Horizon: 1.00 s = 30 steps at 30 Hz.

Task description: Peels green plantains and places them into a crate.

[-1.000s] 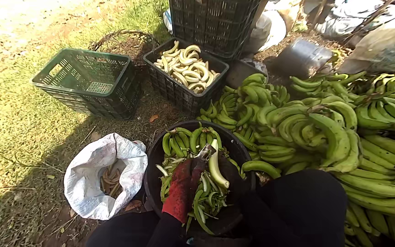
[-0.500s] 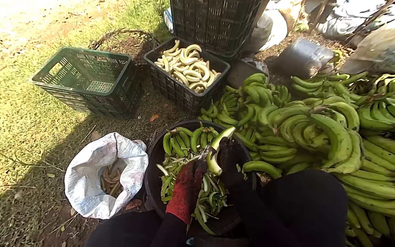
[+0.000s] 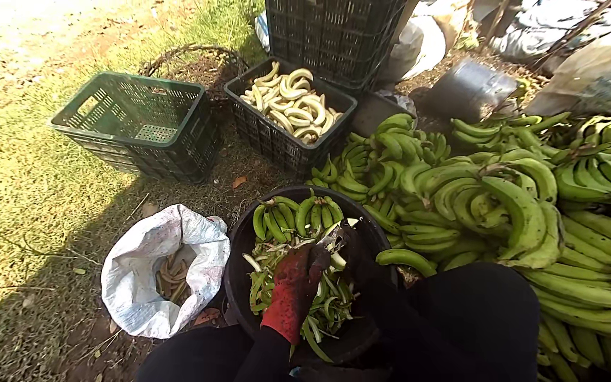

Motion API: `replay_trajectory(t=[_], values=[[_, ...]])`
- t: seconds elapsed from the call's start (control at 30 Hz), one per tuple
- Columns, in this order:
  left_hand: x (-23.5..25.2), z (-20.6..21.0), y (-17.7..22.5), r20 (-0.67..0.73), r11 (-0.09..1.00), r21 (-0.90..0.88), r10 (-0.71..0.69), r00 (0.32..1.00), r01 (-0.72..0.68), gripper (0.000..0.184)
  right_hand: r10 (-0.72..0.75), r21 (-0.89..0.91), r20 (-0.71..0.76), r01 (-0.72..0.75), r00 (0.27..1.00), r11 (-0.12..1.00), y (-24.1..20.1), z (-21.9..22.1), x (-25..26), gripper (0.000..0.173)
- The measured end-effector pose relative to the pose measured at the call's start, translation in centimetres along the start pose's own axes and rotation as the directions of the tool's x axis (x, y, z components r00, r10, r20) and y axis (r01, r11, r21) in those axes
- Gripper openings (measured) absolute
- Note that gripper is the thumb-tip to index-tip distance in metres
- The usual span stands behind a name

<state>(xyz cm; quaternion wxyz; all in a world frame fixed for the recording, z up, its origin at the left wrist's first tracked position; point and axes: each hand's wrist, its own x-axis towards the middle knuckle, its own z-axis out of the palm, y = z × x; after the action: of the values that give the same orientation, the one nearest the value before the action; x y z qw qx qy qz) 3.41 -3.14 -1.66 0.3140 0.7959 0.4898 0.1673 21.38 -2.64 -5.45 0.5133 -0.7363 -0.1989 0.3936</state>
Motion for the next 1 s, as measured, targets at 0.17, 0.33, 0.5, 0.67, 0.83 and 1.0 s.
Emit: replay_trajectory(t=[0.17, 0.33, 0.5, 0.67, 0.83, 1.0], values=[[-0.6, 0.7, 0.9, -0.137, 0.99, 0.135, 0.046, 0.989, -0.027, 0.059, -0.071, 0.095, -0.301, 0.104, 0.951, 0.99, -2.0, 2.1, 0.5, 0.045], [-0.1, 0.1, 1.1, -0.199, 0.991, 0.133, 0.001, 0.98, 0.026, 0.059, 0.086, 0.279, -0.301, 0.001, 0.95, 0.96, -3.9, 3.0, -0.6, 0.042], [1.0, -1.5, 0.7, -0.041, 0.985, 0.125, -0.112, 0.993, 0.116, 0.047, 0.069, 0.302, -0.268, 0.016, 0.961, 0.953, -2.6, 3.6, 0.3, 0.042], [2.5, -2.0, -2.7, 0.031, 0.995, 0.077, -0.07, 0.997, 0.067, 0.043, -0.251, 0.208, 0.428, 0.176, 0.868, 0.962, -0.6, 0.5, -2.2, 0.045], [3.3, -0.7, -5.2, 0.14, 0.982, -0.054, -0.174, 0.975, 0.183, 0.052, 0.014, 0.008, 0.774, -0.031, 0.633, 0.999, 0.4, -1.4, -3.0, 0.047], [3.1, -0.1, -4.7, 0.141, 0.948, 0.046, -0.318, 0.937, 0.315, 0.067, 0.161, -0.181, 0.77, -0.03, 0.618, 0.983, 1.5, -2.4, -3.0, 0.048]])
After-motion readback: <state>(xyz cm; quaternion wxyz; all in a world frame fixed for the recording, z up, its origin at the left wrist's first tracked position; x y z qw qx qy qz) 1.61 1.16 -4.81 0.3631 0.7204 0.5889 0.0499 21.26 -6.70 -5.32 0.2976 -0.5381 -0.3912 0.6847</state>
